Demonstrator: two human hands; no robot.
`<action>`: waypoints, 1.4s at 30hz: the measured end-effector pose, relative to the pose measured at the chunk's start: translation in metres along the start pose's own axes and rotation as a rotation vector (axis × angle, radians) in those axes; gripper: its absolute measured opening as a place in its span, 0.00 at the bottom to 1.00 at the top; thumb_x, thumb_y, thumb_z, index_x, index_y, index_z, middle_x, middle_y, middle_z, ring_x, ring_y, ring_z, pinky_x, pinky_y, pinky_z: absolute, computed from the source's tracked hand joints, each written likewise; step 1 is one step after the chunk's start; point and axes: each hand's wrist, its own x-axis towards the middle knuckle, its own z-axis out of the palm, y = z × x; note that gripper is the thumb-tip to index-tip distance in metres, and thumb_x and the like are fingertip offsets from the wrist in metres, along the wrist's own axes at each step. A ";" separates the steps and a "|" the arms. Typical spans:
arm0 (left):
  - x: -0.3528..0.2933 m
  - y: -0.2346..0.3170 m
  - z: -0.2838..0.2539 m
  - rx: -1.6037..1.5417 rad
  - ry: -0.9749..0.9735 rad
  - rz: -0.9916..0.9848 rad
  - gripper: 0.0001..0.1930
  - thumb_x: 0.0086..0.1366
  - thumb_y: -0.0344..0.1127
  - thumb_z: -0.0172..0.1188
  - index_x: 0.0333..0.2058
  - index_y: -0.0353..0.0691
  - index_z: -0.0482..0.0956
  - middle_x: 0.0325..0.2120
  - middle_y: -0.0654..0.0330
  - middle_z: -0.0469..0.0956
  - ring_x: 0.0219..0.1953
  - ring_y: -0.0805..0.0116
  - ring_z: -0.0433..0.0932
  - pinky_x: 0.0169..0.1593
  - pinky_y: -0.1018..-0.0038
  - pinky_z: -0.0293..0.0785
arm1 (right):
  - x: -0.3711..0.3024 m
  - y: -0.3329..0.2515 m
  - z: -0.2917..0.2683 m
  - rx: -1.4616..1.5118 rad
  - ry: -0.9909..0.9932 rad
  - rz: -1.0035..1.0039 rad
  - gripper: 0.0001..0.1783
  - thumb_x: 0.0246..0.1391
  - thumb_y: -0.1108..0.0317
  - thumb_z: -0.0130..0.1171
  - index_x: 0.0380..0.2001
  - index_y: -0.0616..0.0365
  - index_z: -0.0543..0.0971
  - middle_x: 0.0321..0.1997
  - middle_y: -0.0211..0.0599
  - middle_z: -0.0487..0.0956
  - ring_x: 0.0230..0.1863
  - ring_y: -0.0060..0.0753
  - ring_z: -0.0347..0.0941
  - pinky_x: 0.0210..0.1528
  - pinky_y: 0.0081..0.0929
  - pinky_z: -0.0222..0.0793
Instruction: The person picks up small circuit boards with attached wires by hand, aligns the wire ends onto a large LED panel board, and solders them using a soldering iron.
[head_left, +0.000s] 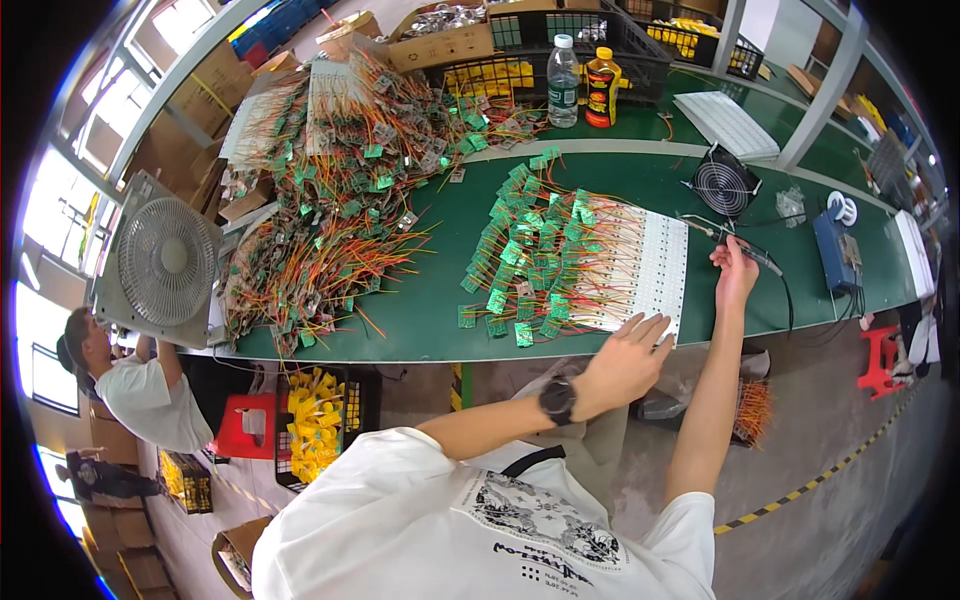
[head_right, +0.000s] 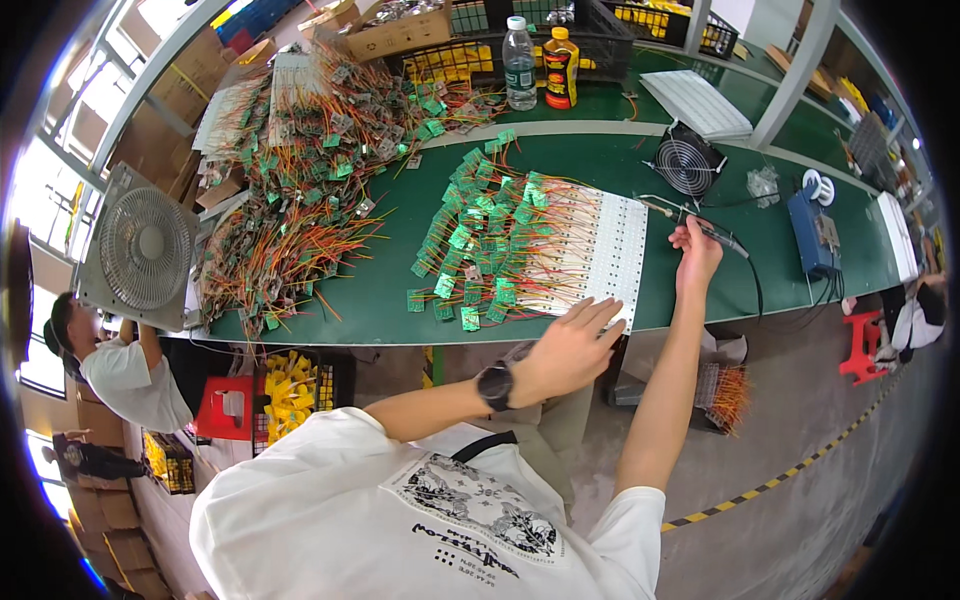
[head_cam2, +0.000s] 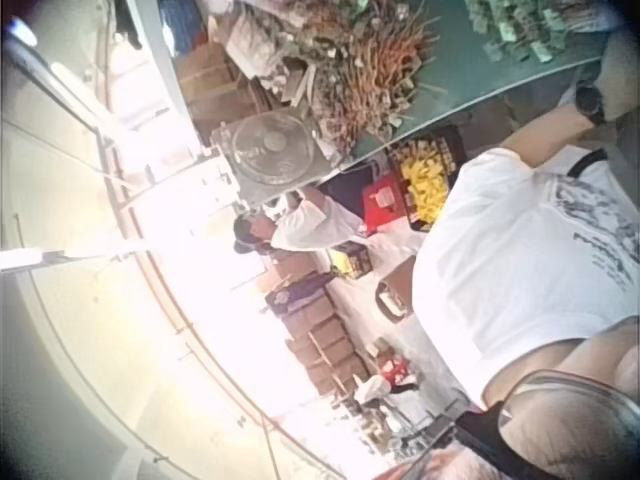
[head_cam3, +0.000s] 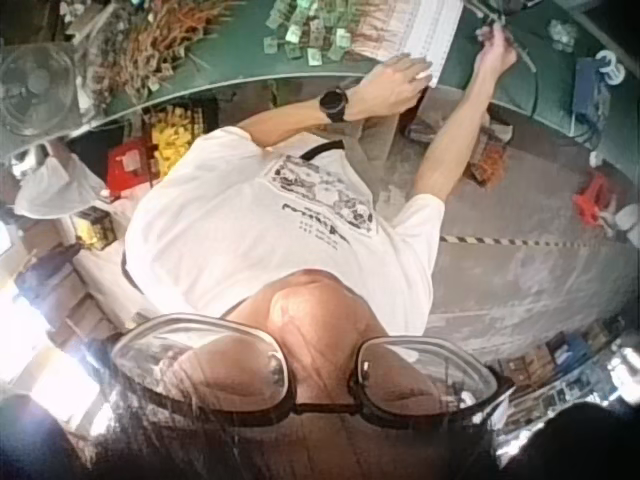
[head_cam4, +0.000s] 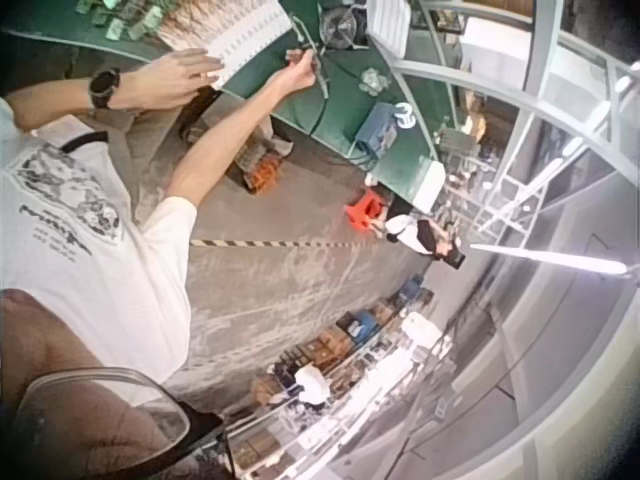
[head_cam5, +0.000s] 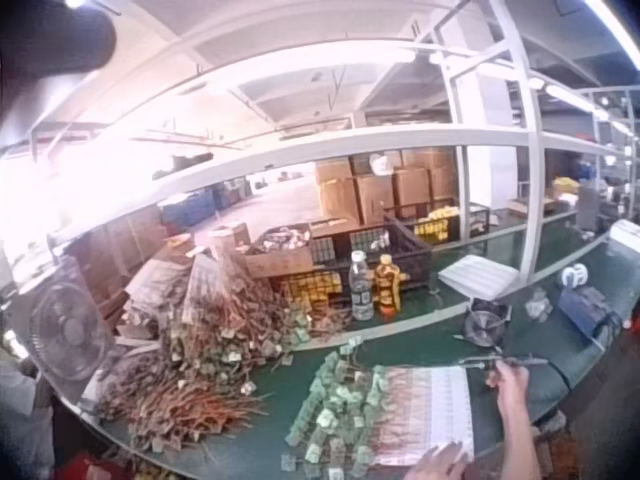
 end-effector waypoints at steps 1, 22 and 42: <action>-0.005 -0.005 -0.022 -0.029 0.018 0.004 0.16 0.52 0.30 0.61 0.41 0.32 0.77 0.50 0.46 0.73 0.53 0.50 0.73 0.55 0.57 0.72 | 0.001 0.000 -0.001 0.002 -0.004 0.001 0.09 0.55 0.69 0.63 0.36 0.65 0.78 0.25 0.35 0.79 0.23 0.27 0.75 0.26 0.19 0.67; -0.070 -0.318 -0.210 0.596 -0.228 -0.989 0.17 0.57 0.48 0.62 0.35 0.38 0.78 0.32 0.50 0.82 0.39 0.47 0.81 0.42 0.53 0.75 | -0.002 0.000 0.005 -0.030 -0.016 0.008 0.08 0.55 0.68 0.63 0.33 0.62 0.79 0.24 0.34 0.78 0.22 0.26 0.74 0.25 0.18 0.64; -0.089 -0.266 -0.238 -0.631 0.162 -1.065 0.13 0.63 0.30 0.60 0.44 0.31 0.77 0.32 0.60 0.79 0.33 0.74 0.79 0.43 0.74 0.83 | -0.001 -0.002 0.005 -0.047 -0.023 -0.002 0.08 0.56 0.68 0.63 0.33 0.63 0.79 0.24 0.34 0.78 0.22 0.26 0.74 0.25 0.19 0.63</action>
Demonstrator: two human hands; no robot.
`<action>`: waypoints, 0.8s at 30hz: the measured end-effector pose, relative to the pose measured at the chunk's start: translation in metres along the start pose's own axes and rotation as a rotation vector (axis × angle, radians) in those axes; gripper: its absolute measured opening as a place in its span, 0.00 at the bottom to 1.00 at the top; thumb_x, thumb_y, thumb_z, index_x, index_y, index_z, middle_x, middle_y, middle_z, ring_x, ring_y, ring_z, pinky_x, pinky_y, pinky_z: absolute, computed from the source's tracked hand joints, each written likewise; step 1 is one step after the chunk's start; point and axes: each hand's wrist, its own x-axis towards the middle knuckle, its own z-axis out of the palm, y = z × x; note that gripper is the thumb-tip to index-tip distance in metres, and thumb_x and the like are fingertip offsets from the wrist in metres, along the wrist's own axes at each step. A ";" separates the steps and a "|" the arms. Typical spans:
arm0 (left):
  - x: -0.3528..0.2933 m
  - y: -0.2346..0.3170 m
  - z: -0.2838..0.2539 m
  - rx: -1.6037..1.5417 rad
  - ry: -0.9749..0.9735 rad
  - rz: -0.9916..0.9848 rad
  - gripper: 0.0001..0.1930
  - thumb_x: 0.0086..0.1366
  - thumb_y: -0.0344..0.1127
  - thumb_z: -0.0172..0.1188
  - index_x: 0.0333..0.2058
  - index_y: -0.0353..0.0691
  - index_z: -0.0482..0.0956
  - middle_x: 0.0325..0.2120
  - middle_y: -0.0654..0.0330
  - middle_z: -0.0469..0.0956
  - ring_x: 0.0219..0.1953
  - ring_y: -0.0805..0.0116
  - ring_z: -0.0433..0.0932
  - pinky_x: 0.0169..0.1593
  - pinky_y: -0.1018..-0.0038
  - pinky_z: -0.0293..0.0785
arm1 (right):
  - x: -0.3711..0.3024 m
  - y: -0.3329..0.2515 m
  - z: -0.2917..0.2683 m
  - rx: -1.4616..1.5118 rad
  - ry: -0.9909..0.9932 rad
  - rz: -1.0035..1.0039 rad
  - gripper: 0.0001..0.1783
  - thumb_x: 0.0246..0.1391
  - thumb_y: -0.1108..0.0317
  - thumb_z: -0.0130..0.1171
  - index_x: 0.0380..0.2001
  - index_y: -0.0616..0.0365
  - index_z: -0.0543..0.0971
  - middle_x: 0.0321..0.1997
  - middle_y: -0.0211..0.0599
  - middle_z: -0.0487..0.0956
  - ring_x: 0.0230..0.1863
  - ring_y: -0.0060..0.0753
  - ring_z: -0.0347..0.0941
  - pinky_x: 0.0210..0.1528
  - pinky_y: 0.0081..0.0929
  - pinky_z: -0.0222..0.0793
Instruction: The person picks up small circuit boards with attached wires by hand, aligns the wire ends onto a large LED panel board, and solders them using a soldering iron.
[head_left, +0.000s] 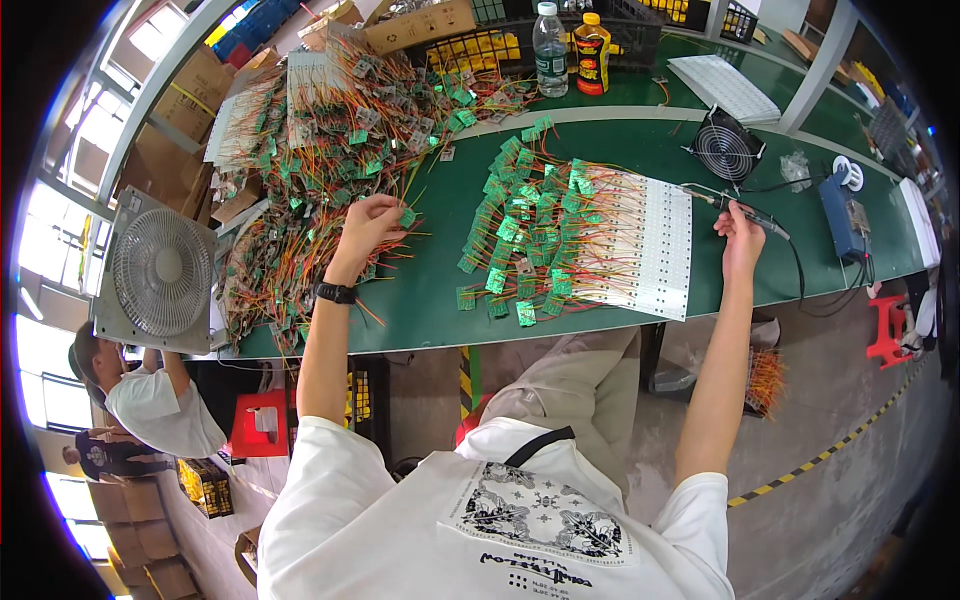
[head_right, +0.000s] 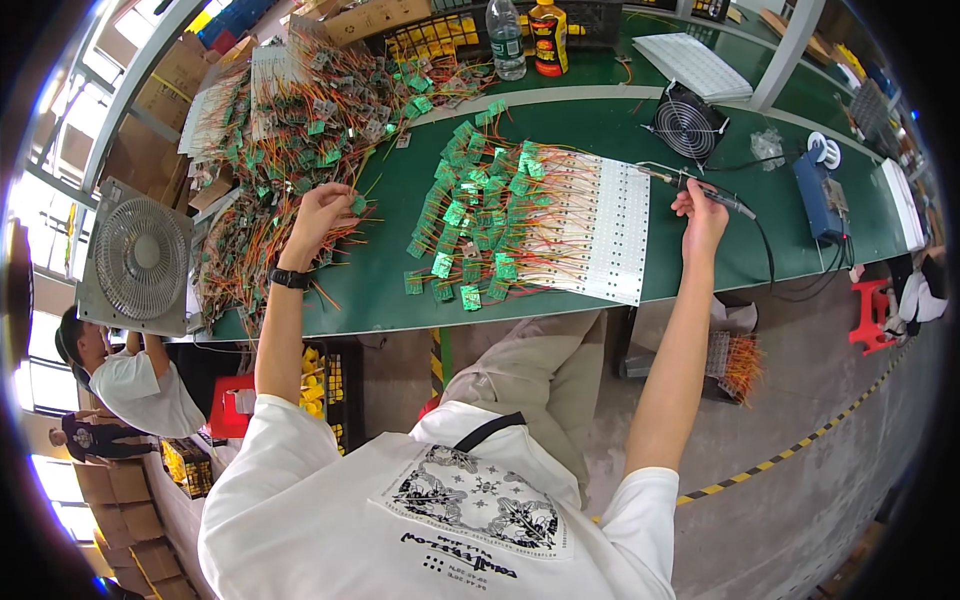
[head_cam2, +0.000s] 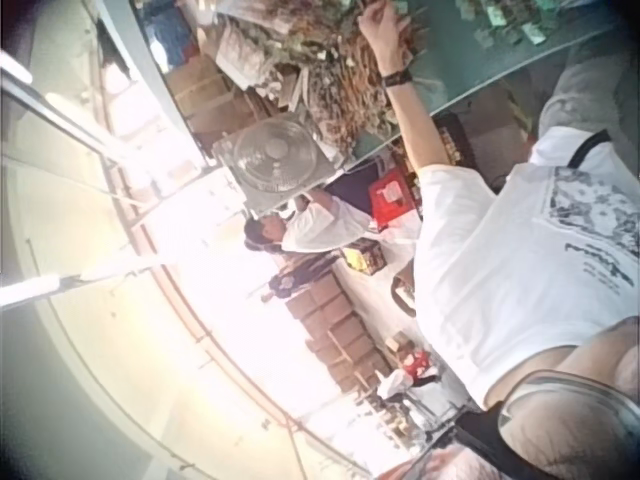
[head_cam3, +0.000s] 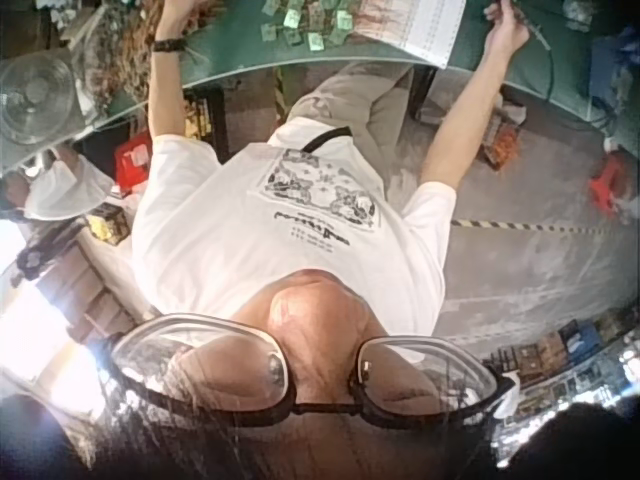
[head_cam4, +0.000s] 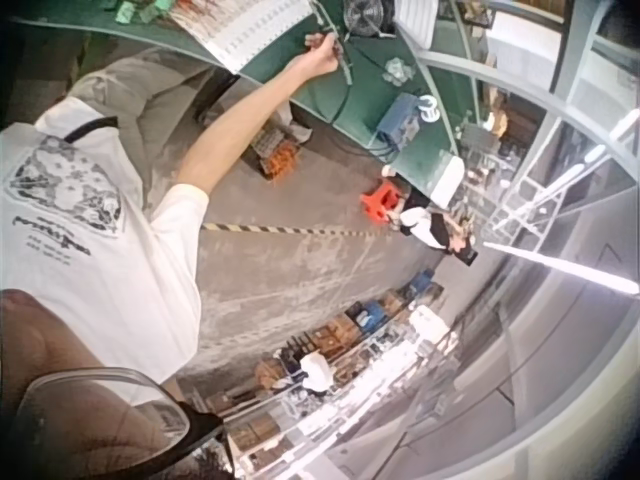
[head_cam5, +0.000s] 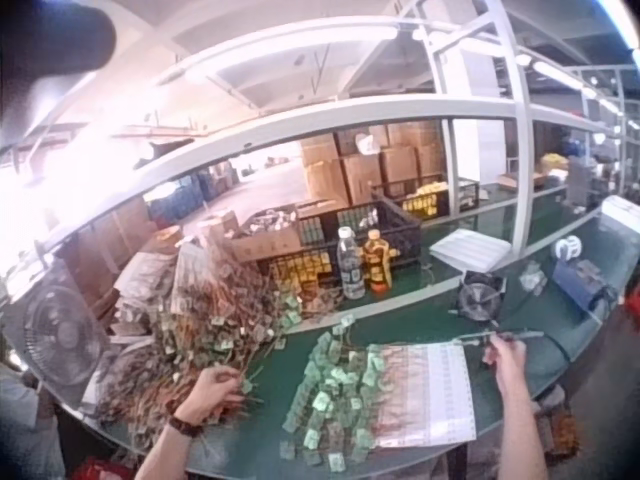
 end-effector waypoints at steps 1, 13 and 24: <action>0.000 0.000 -0.001 0.062 0.010 -0.008 0.11 0.63 0.30 0.60 0.42 0.30 0.78 0.30 0.61 0.80 0.32 0.74 0.79 0.41 0.74 0.83 | -0.001 0.000 0.002 0.006 0.002 0.003 0.08 0.56 0.68 0.63 0.33 0.63 0.79 0.24 0.34 0.78 0.22 0.26 0.74 0.25 0.19 0.63; 0.013 0.028 0.028 0.583 0.118 0.554 0.11 0.68 0.34 0.55 0.37 0.30 0.78 0.28 0.58 0.84 0.24 0.76 0.71 0.33 0.76 0.69 | -0.006 0.002 -0.004 0.021 0.029 0.018 0.08 0.55 0.69 0.63 0.34 0.63 0.79 0.24 0.35 0.79 0.21 0.25 0.74 0.24 0.18 0.63; 0.093 0.064 0.171 -0.053 -0.121 0.622 0.11 0.67 0.27 0.56 0.45 0.27 0.76 0.41 0.51 0.82 0.44 0.66 0.82 0.49 0.76 0.76 | 0.000 -0.002 0.006 0.024 0.076 0.015 0.08 0.56 0.70 0.62 0.34 0.64 0.77 0.23 0.35 0.78 0.21 0.25 0.72 0.25 0.18 0.63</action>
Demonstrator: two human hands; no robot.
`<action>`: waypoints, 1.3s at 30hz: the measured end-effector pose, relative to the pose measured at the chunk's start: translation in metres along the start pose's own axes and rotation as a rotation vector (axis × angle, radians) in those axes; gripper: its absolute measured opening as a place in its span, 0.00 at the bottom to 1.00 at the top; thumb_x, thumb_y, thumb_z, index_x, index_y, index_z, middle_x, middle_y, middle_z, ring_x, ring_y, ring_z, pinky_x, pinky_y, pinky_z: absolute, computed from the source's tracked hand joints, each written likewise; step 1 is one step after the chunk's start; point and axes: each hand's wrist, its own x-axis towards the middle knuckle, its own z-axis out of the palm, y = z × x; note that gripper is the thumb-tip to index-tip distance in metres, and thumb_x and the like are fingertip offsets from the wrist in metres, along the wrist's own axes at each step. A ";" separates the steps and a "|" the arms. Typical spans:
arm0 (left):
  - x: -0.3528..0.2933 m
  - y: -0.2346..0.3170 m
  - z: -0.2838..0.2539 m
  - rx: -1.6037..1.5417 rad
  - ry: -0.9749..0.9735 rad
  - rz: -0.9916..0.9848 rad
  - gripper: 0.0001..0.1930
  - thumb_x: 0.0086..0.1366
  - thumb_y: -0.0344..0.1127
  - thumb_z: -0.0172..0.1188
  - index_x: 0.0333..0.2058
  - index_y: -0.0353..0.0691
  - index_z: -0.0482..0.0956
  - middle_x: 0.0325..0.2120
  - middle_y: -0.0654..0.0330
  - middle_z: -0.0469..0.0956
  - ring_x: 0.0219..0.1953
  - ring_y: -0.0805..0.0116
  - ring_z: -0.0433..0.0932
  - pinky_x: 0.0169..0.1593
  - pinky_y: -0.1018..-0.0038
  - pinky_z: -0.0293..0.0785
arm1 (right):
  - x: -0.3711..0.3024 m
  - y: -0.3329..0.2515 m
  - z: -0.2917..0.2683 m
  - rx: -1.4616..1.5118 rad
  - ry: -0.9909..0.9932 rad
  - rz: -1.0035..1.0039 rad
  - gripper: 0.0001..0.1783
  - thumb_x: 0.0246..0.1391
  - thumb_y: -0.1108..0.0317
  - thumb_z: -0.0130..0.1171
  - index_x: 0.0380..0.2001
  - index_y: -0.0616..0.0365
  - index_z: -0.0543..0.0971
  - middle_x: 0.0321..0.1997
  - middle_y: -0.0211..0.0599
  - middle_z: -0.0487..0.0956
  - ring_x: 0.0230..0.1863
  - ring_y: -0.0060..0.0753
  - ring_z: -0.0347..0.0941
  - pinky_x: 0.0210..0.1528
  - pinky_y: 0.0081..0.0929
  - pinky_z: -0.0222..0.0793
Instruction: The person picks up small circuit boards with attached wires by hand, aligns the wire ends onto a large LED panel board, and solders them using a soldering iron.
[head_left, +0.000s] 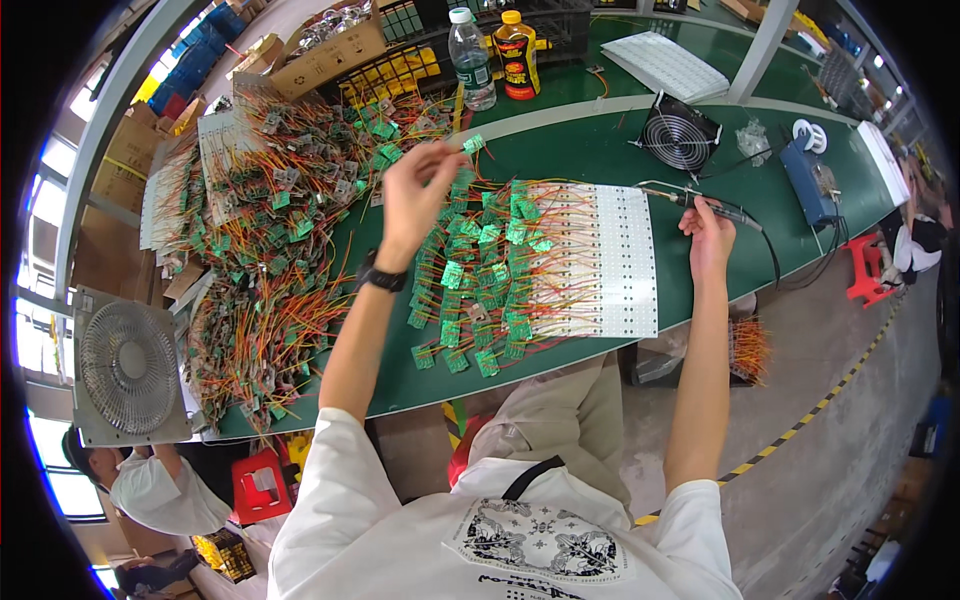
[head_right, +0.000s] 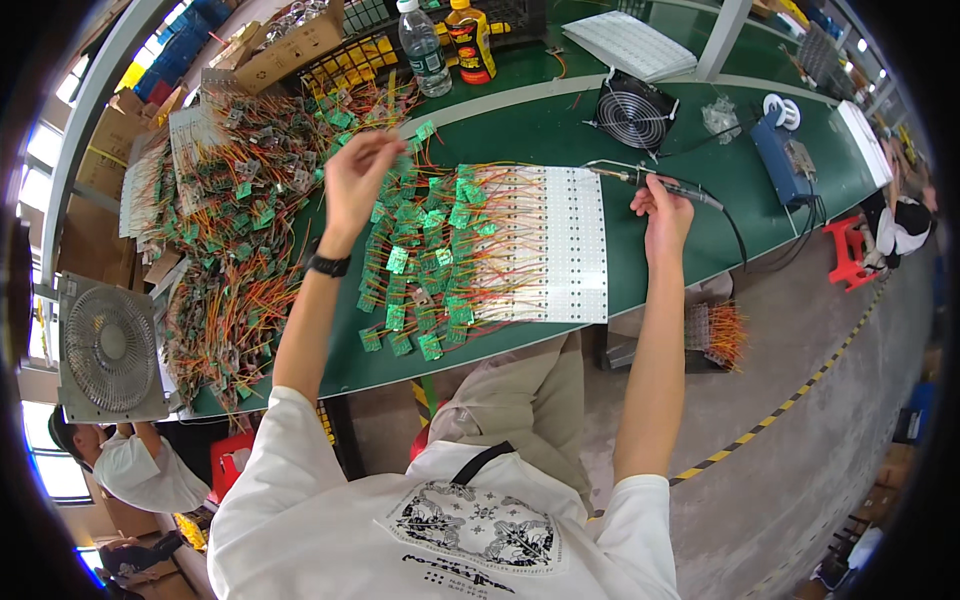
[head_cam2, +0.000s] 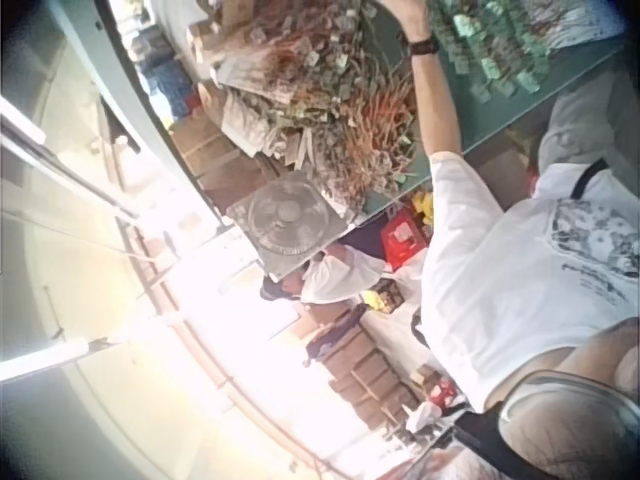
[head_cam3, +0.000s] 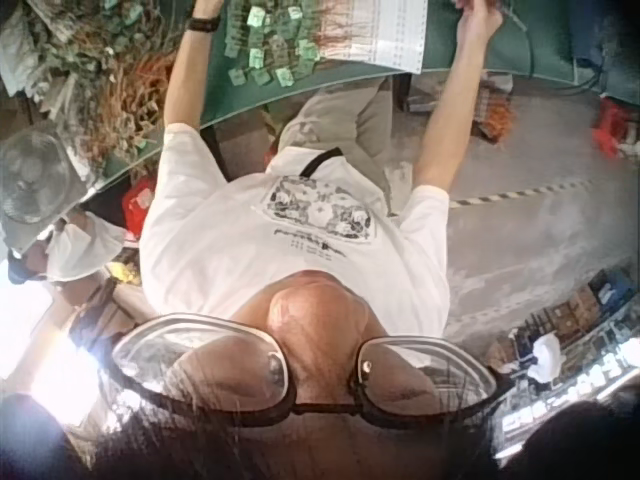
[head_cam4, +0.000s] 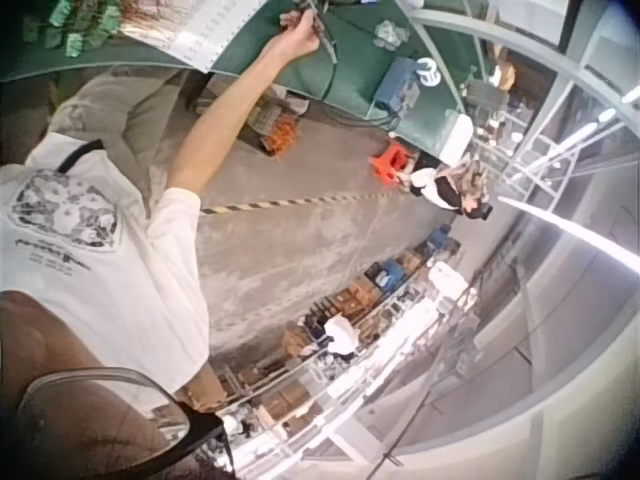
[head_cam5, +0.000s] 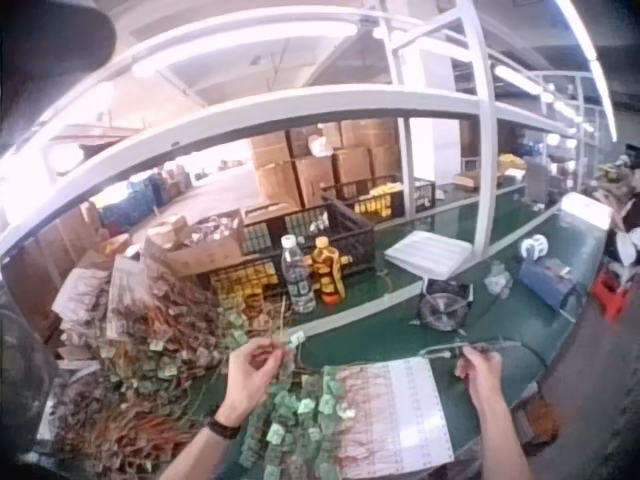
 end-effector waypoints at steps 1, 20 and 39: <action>0.011 0.005 0.021 -0.045 -0.057 -0.019 0.12 0.67 0.24 0.53 0.48 0.26 0.73 0.42 0.50 0.81 0.43 0.65 0.82 0.48 0.76 0.77 | -0.002 -0.002 -0.002 0.021 0.035 -0.002 0.08 0.56 0.70 0.61 0.34 0.64 0.77 0.24 0.35 0.78 0.22 0.25 0.72 0.26 0.19 0.63; 0.073 -0.032 0.140 -0.384 -0.475 -0.225 0.10 0.68 0.31 0.56 0.38 0.26 0.77 0.27 0.55 0.82 0.26 0.72 0.82 0.31 0.79 0.78 | 0.002 -0.003 0.010 -0.015 0.191 -0.026 0.09 0.60 0.69 0.57 0.39 0.65 0.76 0.27 0.34 0.76 0.26 0.24 0.71 0.29 0.21 0.66; 0.042 -0.047 0.158 0.260 -0.368 0.242 0.07 0.59 0.35 0.60 0.31 0.39 0.84 0.27 0.52 0.82 0.30 0.52 0.80 0.35 0.63 0.76 | 0.026 0.011 0.005 -0.185 0.148 -0.213 0.10 0.59 0.71 0.59 0.38 0.69 0.76 0.25 0.39 0.78 0.22 0.28 0.73 0.26 0.21 0.67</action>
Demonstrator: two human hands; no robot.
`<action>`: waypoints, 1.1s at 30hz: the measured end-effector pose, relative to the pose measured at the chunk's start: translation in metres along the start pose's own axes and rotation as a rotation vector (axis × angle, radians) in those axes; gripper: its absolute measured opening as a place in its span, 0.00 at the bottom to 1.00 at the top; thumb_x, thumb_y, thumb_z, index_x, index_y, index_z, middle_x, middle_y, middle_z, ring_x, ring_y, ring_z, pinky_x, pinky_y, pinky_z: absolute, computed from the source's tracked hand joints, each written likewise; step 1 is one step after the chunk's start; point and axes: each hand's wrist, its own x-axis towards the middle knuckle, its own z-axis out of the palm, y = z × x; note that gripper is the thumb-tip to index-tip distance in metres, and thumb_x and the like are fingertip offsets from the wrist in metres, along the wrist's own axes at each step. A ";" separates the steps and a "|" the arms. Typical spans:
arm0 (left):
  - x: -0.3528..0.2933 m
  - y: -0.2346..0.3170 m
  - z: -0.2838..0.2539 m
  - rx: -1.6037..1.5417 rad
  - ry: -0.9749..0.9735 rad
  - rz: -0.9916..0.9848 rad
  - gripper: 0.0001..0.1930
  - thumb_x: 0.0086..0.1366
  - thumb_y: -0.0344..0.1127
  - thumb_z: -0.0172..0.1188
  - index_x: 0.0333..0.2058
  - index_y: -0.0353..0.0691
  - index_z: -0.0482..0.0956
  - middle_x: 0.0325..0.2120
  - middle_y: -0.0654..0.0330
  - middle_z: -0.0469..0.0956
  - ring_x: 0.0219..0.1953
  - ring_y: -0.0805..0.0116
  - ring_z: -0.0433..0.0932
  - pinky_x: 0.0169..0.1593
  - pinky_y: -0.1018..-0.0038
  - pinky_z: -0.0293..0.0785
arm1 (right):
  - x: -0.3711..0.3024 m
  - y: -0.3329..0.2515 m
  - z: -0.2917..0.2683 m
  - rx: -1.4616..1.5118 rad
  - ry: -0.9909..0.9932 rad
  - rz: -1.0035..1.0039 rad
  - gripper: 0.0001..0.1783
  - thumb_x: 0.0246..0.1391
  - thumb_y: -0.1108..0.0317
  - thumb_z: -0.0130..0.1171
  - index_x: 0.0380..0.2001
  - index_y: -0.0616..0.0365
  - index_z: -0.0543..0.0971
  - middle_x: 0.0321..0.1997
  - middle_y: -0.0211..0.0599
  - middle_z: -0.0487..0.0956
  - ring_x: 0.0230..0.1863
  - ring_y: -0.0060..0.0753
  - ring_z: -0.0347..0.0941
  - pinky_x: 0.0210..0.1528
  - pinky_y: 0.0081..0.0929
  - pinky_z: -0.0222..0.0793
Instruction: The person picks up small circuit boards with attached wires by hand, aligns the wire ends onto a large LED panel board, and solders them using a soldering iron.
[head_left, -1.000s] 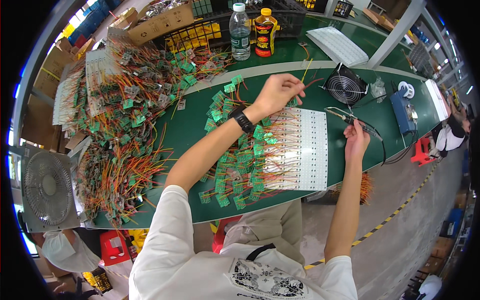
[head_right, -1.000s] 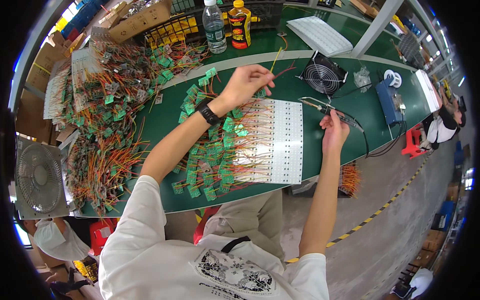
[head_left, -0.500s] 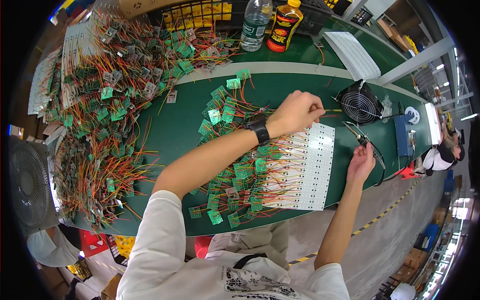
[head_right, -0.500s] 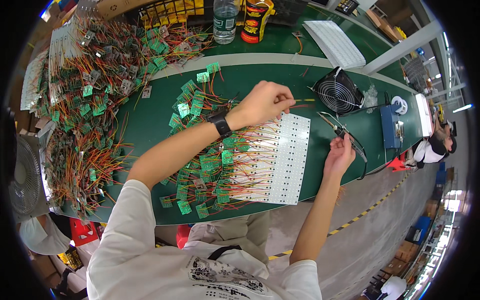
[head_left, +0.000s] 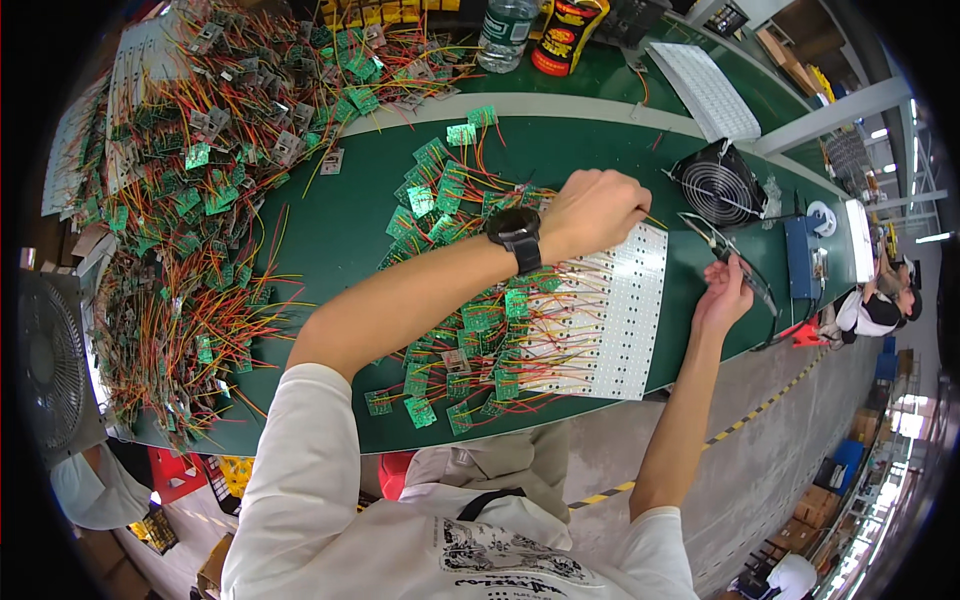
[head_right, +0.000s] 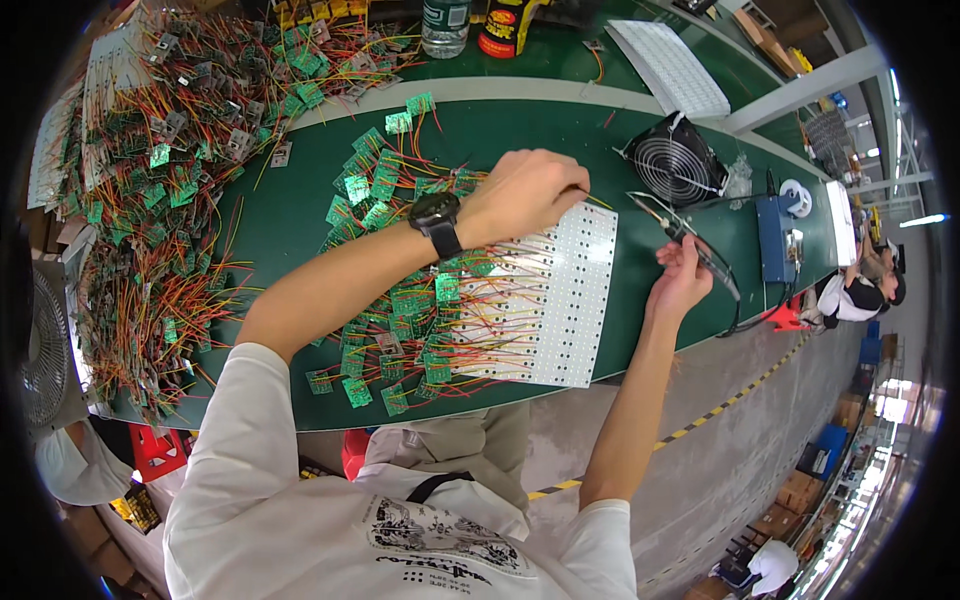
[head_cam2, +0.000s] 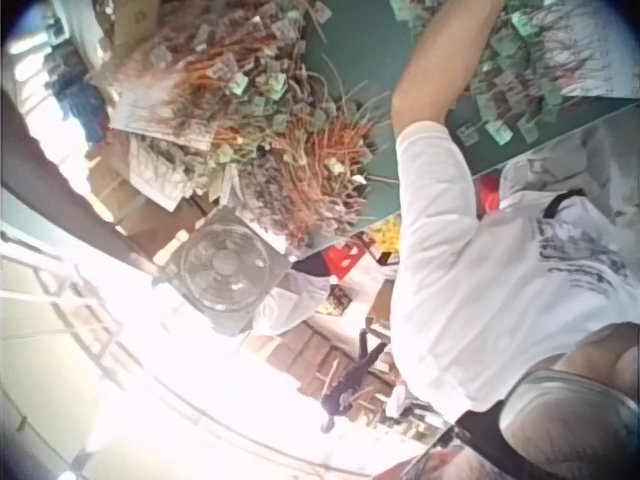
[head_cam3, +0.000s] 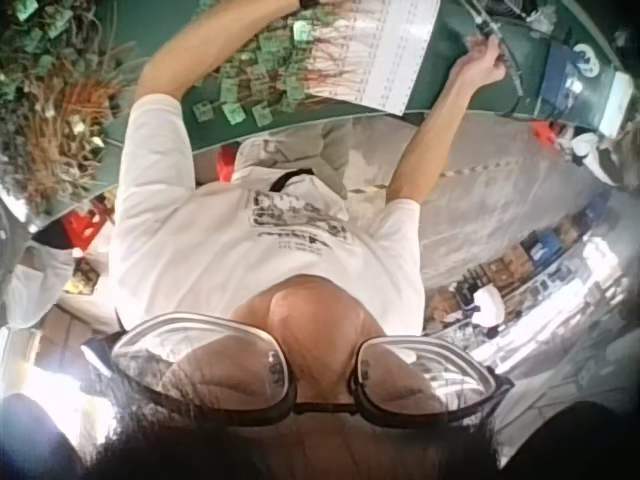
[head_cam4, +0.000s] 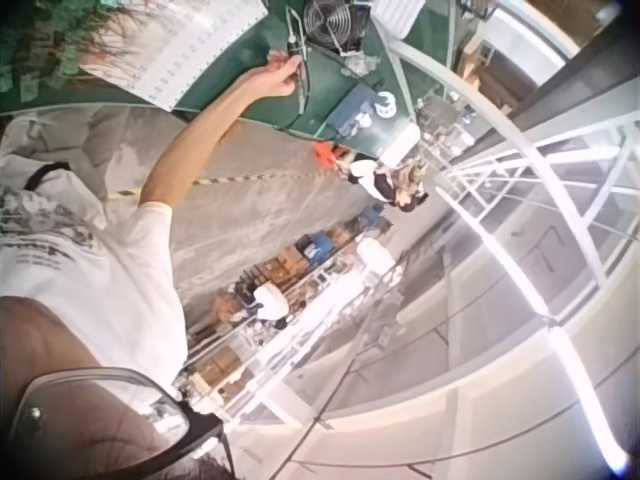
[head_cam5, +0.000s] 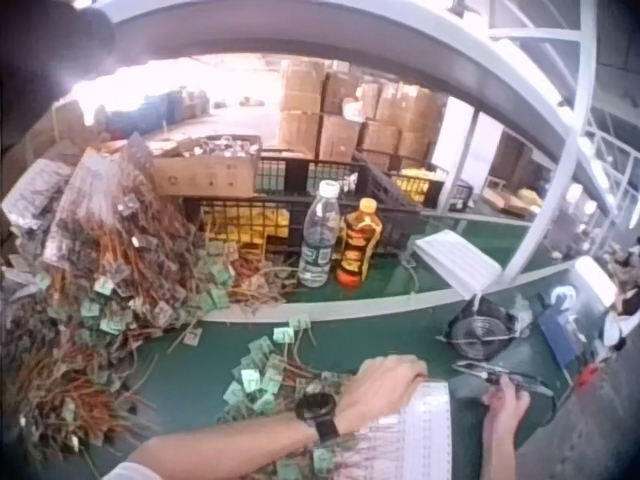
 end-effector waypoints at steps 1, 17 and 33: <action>0.001 0.001 0.002 0.005 0.023 0.051 0.07 0.58 0.34 0.60 0.31 0.40 0.84 0.27 0.51 0.82 0.31 0.52 0.80 0.35 0.63 0.76 | 0.000 0.001 -0.006 -0.025 0.007 0.003 0.10 0.59 0.71 0.58 0.39 0.69 0.76 0.25 0.40 0.78 0.22 0.28 0.74 0.26 0.22 0.67; -0.002 -0.008 0.005 0.108 -0.004 -0.038 0.07 0.55 0.35 0.62 0.30 0.42 0.85 0.26 0.54 0.81 0.29 0.52 0.80 0.34 0.61 0.75 | -0.009 -0.006 0.002 -0.160 -0.172 0.083 0.11 0.59 0.70 0.59 0.40 0.69 0.77 0.27 0.41 0.79 0.25 0.31 0.75 0.30 0.24 0.69; -0.001 -0.018 0.018 0.142 -0.031 0.010 0.06 0.56 0.35 0.62 0.29 0.42 0.84 0.27 0.58 0.80 0.30 0.55 0.79 0.34 0.63 0.75 | -0.004 0.002 -0.006 -0.154 -0.211 0.087 0.13 0.57 0.70 0.62 0.40 0.71 0.77 0.27 0.45 0.80 0.25 0.34 0.78 0.29 0.25 0.73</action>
